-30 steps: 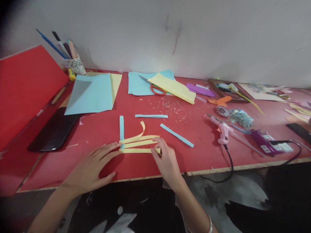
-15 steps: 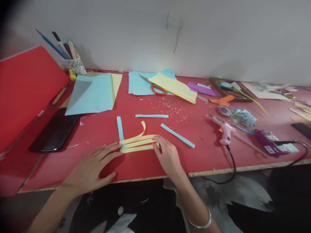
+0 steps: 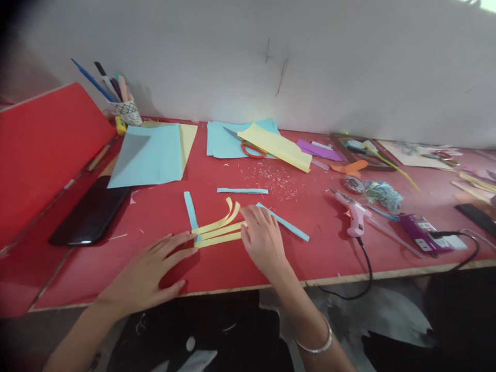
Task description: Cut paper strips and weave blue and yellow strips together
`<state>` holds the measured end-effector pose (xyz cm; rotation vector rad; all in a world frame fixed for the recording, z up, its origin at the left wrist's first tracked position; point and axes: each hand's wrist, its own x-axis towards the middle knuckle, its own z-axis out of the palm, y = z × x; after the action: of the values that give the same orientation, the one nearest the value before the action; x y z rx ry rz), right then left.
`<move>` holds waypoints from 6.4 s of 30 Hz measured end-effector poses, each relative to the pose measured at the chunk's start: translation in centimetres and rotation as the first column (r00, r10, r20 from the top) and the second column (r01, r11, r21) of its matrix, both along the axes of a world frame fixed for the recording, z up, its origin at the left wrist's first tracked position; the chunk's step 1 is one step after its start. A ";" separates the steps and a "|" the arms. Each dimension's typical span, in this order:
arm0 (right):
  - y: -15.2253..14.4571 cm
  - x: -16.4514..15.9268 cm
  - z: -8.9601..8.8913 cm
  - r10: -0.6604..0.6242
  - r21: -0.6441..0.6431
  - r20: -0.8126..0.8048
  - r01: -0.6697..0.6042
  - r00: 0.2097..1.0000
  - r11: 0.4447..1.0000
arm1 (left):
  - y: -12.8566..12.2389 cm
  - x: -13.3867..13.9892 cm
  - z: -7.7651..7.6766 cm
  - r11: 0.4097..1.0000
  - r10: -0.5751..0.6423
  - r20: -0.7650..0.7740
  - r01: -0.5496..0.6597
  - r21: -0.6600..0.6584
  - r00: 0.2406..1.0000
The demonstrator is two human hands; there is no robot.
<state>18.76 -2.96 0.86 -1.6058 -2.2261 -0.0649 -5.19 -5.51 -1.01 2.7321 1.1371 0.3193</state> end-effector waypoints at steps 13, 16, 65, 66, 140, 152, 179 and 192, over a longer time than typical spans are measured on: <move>3.0 -2.6 1.6 0.324 -0.365 -0.039 -0.315 0.945 0.876 | 1.0 0.2 0.8 0.998 -0.056 -0.013 0.056 -0.002 0.998; 2.9 -2.4 1.9 0.276 -0.373 -0.123 -0.302 0.953 0.877 | 1.0 0.1 0.6 0.999 -0.044 0.007 0.044 -0.009 0.999; 2.6 -0.4 0.2 0.061 -0.363 -0.250 -0.152 0.966 0.919 | 1.5 0.3 1.0 0.989 -0.084 -0.044 0.078 -0.124 0.995; 2.6 -0.4 0.2 0.071 -0.358 -0.246 -0.159 0.967 0.920 | 1.5 0.3 1.1 0.989 -0.090 -0.046 0.084 -0.125 0.995; -0.7 -0.7 -1.2 0.227 -0.234 -0.301 -0.303 0.926 0.924 | 1.5 0.3 0.9 0.984 -0.086 -0.019 0.082 -0.155 0.996; -4.0 -2.7 -1.2 -0.101 -0.043 0.178 0.111 0.979 0.993 | 1.6 0.2 1.1 0.985 -0.108 -0.057 0.099 -0.143 0.993; -1.7 -1.4 -1.1 -0.095 -0.251 -0.159 0.053 0.983 0.967 | 1.5 0.3 0.8 0.989 -0.098 -0.046 0.092 -0.116 0.994; -2.0 -1.4 -1.7 -0.099 0.015 -0.167 0.103 0.981 0.995 | 1.7 0.1 0.5 0.987 -0.114 -0.072 0.104 -0.119 0.991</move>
<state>17.33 -4.97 -0.84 -1.6481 -2.0112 0.0142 -5.09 -3.84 -0.53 2.7127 0.9861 0.1286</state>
